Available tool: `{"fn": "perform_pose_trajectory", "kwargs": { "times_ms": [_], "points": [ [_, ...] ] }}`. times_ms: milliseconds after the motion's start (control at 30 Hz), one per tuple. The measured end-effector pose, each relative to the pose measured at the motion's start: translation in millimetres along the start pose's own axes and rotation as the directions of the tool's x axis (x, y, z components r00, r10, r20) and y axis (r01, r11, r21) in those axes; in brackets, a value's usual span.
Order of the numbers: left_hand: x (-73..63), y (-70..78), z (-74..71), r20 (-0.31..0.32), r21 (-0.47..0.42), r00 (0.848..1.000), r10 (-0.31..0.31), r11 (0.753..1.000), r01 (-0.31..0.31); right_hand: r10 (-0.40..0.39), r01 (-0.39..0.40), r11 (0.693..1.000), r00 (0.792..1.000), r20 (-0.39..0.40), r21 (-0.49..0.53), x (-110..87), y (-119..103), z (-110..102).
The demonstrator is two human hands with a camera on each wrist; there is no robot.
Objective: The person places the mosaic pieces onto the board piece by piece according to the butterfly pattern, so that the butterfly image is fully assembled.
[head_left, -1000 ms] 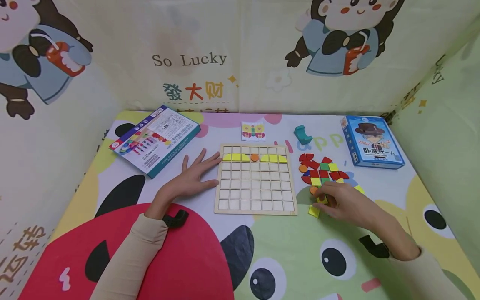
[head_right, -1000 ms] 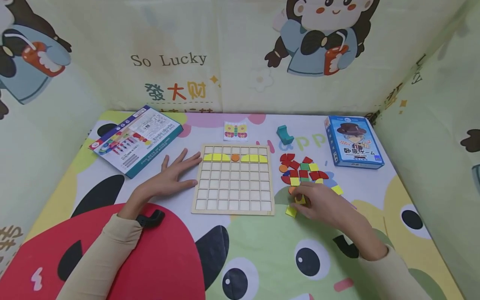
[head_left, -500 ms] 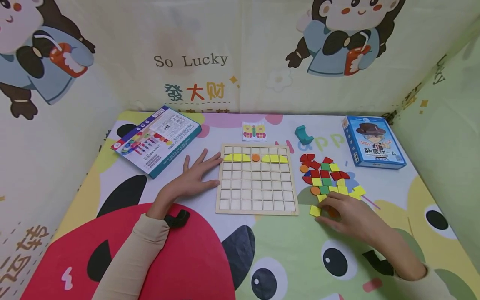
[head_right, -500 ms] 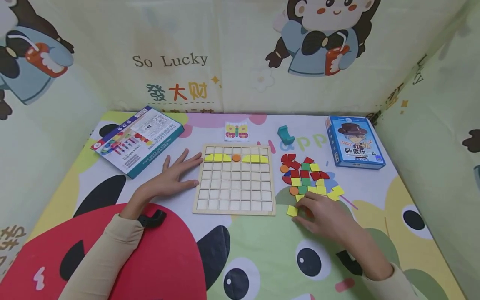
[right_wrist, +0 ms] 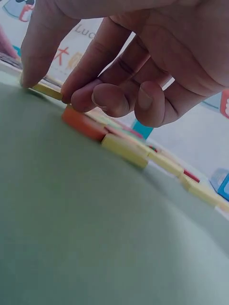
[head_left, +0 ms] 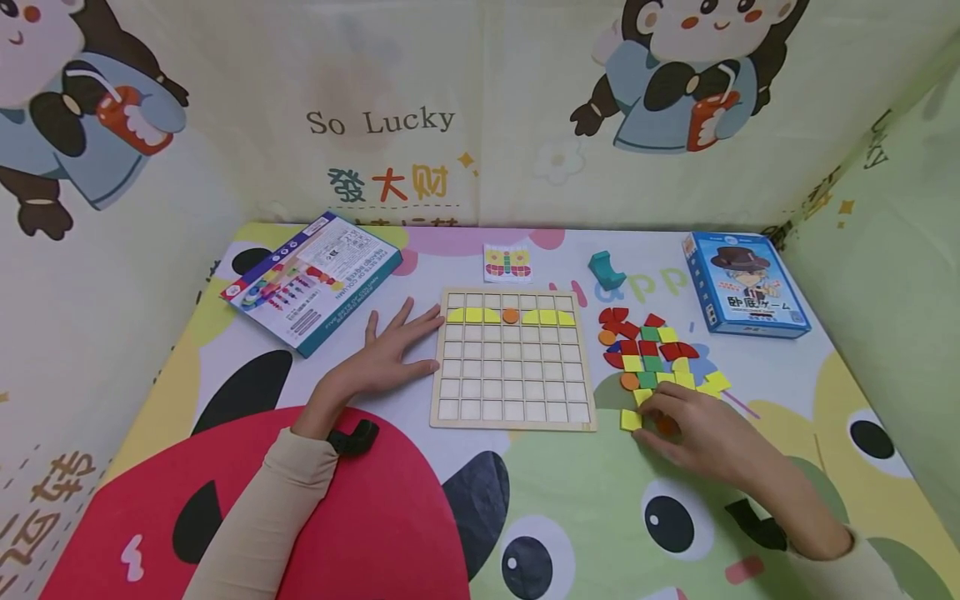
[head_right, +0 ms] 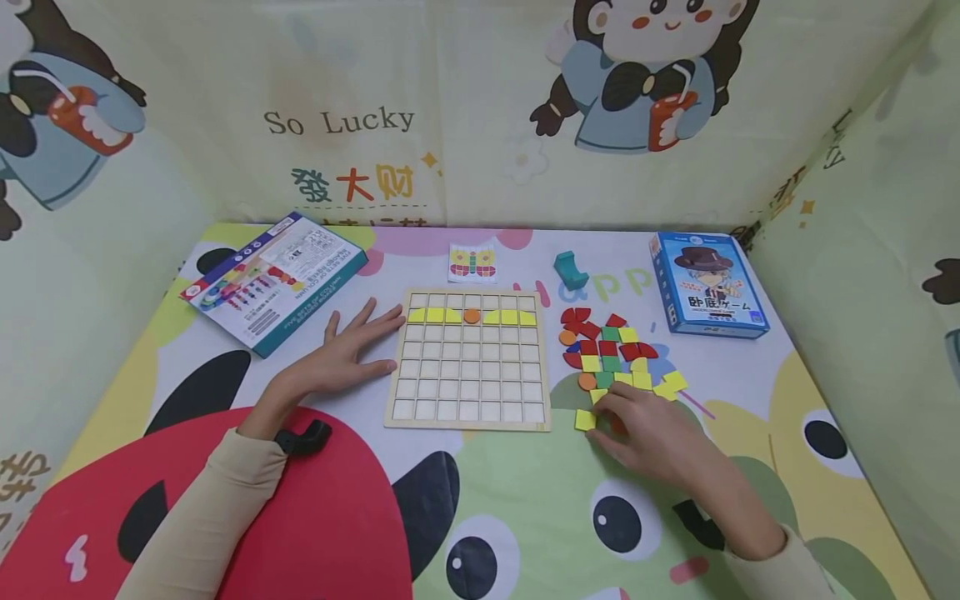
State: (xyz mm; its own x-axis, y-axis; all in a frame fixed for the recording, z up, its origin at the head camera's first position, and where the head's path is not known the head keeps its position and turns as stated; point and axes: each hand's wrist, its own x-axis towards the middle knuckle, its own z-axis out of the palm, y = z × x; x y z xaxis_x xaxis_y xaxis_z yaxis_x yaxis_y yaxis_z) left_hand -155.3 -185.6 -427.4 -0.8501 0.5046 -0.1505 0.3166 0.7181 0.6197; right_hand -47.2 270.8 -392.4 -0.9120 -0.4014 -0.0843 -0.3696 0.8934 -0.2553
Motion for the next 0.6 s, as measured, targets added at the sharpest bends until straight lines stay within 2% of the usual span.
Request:
{"fn": "perform_pose_trajectory", "kwargs": {
  "times_ms": [267, 400, 600],
  "points": [
    [1.5, -3.3, 1.3, -0.001, 0.005, 1.0, 0.009, 1.0, -0.009, -0.064, 0.065, 0.998, 0.997, -0.046, 0.011, 18.7, -8.9, -12.5],
    [1.5, -3.3, 0.9, 0.002, 0.01, 1.0, 0.0, 1.0, 0.0, -0.096, 0.097, 0.995, 0.994, -0.06, 0.021, 39.1, -22.3, -14.3],
    [1.1, -2.1, 0.5, 0.007, 0.011, 1.0, -0.007, 1.0, 0.007, -0.122, 0.123, 0.992, 0.992, -0.038, 0.022, 76.8, -44.2, -15.7]
  ]
}}
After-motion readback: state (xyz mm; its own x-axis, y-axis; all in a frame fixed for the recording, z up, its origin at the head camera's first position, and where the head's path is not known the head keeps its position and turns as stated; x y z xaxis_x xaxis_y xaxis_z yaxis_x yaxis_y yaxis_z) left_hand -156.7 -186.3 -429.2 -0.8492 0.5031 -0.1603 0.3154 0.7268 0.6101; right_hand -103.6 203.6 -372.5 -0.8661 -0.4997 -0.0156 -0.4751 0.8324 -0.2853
